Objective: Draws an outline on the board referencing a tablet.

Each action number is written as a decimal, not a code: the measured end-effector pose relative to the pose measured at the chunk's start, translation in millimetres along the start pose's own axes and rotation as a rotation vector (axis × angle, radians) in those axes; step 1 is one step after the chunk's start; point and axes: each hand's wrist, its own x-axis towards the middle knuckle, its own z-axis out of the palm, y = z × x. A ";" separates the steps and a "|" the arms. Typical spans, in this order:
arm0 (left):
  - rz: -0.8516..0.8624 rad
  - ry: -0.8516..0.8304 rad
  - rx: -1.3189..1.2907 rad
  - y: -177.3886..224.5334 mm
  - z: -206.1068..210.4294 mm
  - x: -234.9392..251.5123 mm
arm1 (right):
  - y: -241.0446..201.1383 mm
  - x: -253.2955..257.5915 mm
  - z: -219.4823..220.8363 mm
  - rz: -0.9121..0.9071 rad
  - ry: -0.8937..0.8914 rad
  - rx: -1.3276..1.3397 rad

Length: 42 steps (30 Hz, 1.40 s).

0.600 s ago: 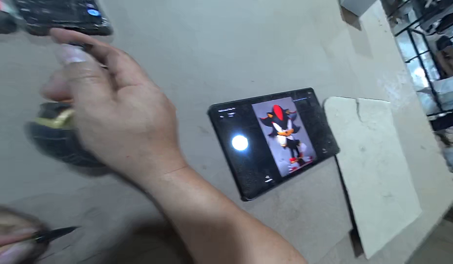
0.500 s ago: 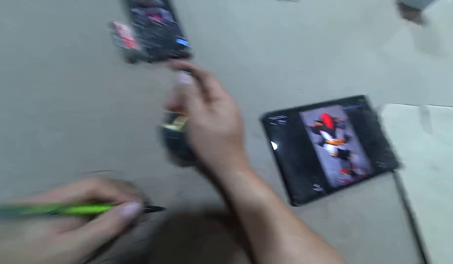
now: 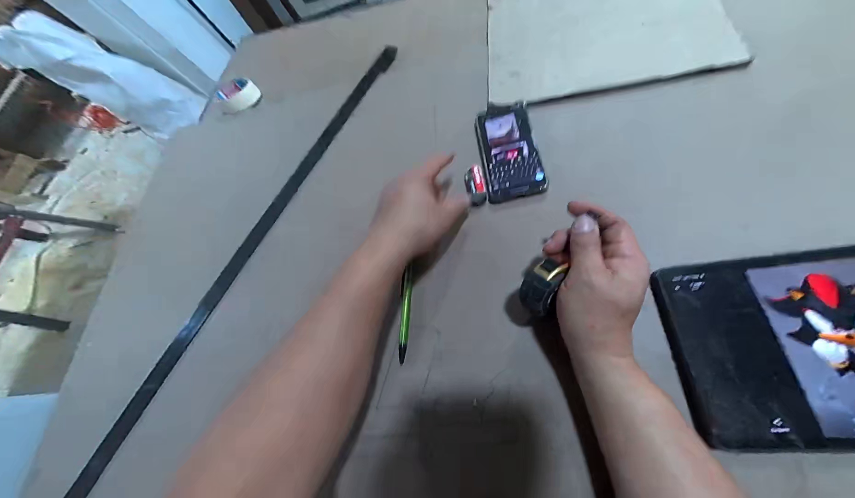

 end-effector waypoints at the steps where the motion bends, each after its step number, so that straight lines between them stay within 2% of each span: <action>1: -0.001 -0.086 0.004 2.1 1.4 18.7 | 0.4 0.2 -0.9 -0.007 -0.012 -0.019; 4: -0.014 -0.154 0.060 3.4 5.2 39.3 | 2.9 3.8 -1.3 -0.033 -0.026 -0.037; 7: -0.069 -0.138 0.083 2.4 2.7 20.0 | 4.7 6.2 -0.7 -0.056 -0.027 -0.011; 10: -0.010 -0.097 0.049 -3.5 -3.9 -41.0 | 4.9 7.5 2.1 -0.062 -0.015 0.013; 14: 0.299 -0.010 -0.219 -35.6 16.5 -122.5 | 5.5 9.4 3.0 -0.074 -0.006 0.007; 17: 0.282 -0.162 -0.442 -28.8 20.1 -169.6 | 2.3 8.3 3.9 -0.052 0.005 -0.028; 19: 0.284 -0.247 -0.414 -20.4 22.0 -191.8 | -0.9 8.1 4.0 -0.040 0.020 -0.070; 20: 0.337 -0.242 -0.334 -18.6 25.7 -198.8 | 1.6 9.4 2.9 -0.045 0.017 -0.077; 22: 0.446 -0.193 -0.220 -16.5 34.4 -204.3 | 37.9 24.8 -10.5 -0.171 -0.064 -0.022; 24: 0.483 -0.121 -0.150 -12.0 41.9 -205.1 | 105.8 55.8 -34.2 -0.349 -0.199 0.010; 26: 0.518 -0.047 -0.086 -7.1 48.5 -206.7 | 131.7 64.9 -41.3 -0.302 -0.177 -0.050; 28: 0.555 0.019 -0.003 -5.0 52.2 -211.9 | 137.8 63.7 -40.7 -0.245 -0.142 -0.101; 32: 0.606 0.099 0.132 -1.9 58.6 -213.0 | 151.6 61.8 -43.3 -0.276 -0.100 -0.176; 35: 0.604 0.084 0.194 -2.8 55.3 -219.3 | 162.2 55.5 -43.4 -0.290 -0.042 -0.306; 39: 0.632 0.087 0.246 -6.3 54.5 -218.3 | 153.8 64.1 -37.3 -0.288 -0.081 -0.177; 42: 0.635 0.057 0.241 -4.3 51.7 -213.5 | 162.6 57.5 -42.7 -0.304 -0.060 -0.324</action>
